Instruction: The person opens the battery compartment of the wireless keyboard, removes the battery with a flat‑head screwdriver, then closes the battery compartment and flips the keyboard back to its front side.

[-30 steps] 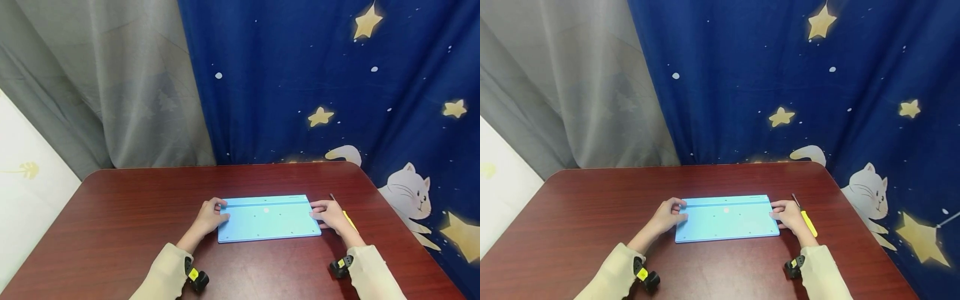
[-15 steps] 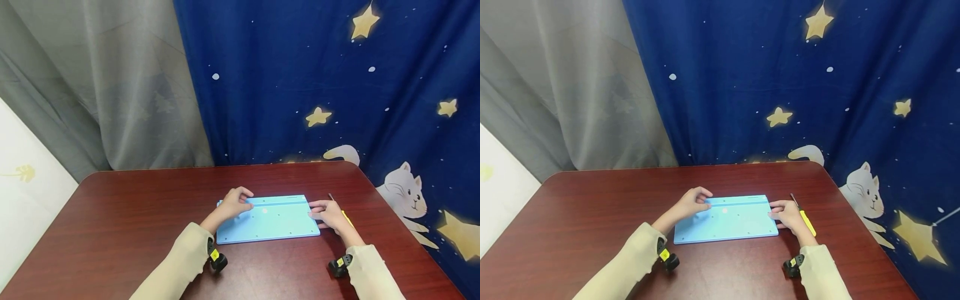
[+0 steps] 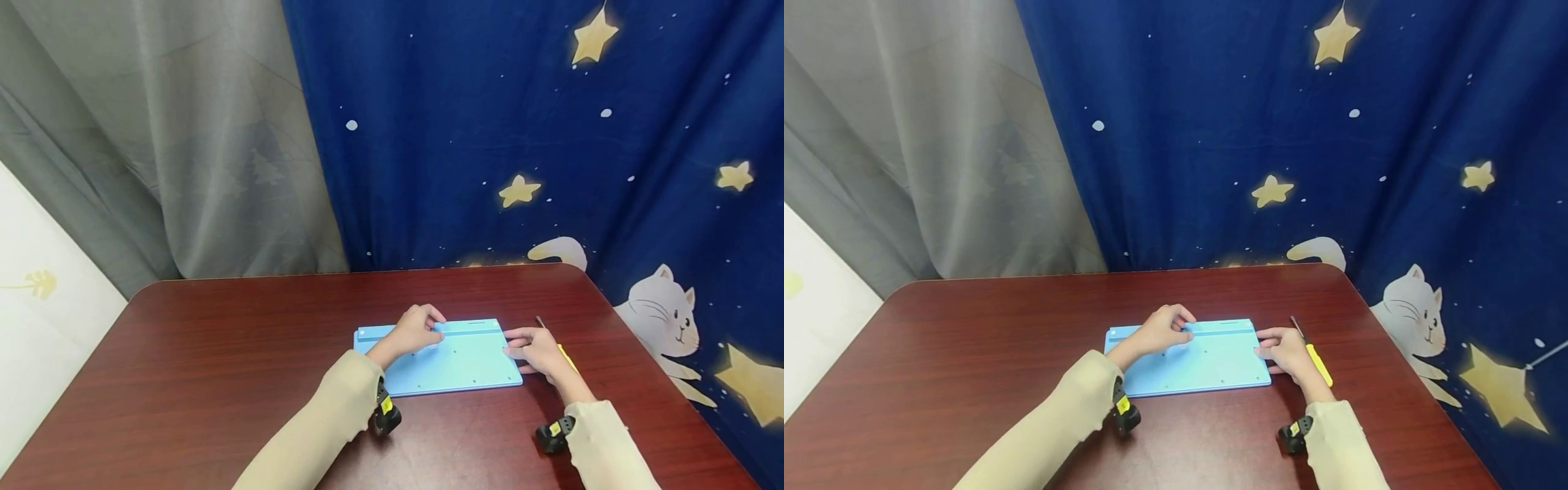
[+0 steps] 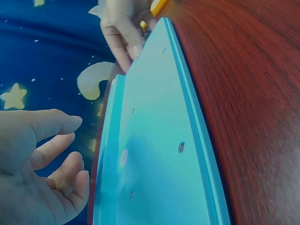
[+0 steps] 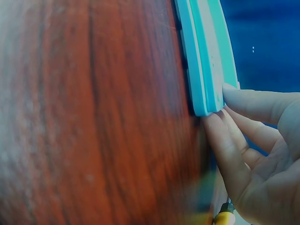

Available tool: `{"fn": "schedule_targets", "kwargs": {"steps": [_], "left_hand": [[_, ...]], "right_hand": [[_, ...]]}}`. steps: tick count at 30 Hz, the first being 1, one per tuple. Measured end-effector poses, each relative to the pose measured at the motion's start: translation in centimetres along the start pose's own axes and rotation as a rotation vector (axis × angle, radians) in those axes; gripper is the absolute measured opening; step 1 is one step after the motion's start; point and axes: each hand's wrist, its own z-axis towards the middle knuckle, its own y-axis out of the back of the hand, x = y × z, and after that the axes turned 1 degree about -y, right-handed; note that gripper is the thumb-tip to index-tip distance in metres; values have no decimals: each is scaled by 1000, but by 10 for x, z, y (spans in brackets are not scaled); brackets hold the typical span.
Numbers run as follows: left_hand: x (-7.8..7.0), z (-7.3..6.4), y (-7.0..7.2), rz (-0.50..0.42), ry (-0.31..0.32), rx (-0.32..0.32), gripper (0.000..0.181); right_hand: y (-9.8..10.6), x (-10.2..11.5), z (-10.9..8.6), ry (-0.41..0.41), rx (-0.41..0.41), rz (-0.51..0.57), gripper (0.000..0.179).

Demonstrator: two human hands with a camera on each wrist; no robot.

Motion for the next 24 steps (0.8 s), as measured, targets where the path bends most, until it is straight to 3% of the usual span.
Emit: {"fn": "schedule_targets", "kwargs": {"steps": [8, 24], "left_hand": [[-8, 16, -15, 38, 0, 1, 17], [-25, 39, -41, 239, 25, -73, 18]], "right_hand": [[0, -2, 1, 0, -1, 5, 43], [-1, -3, 5, -15, -4, 27, 43]]}}
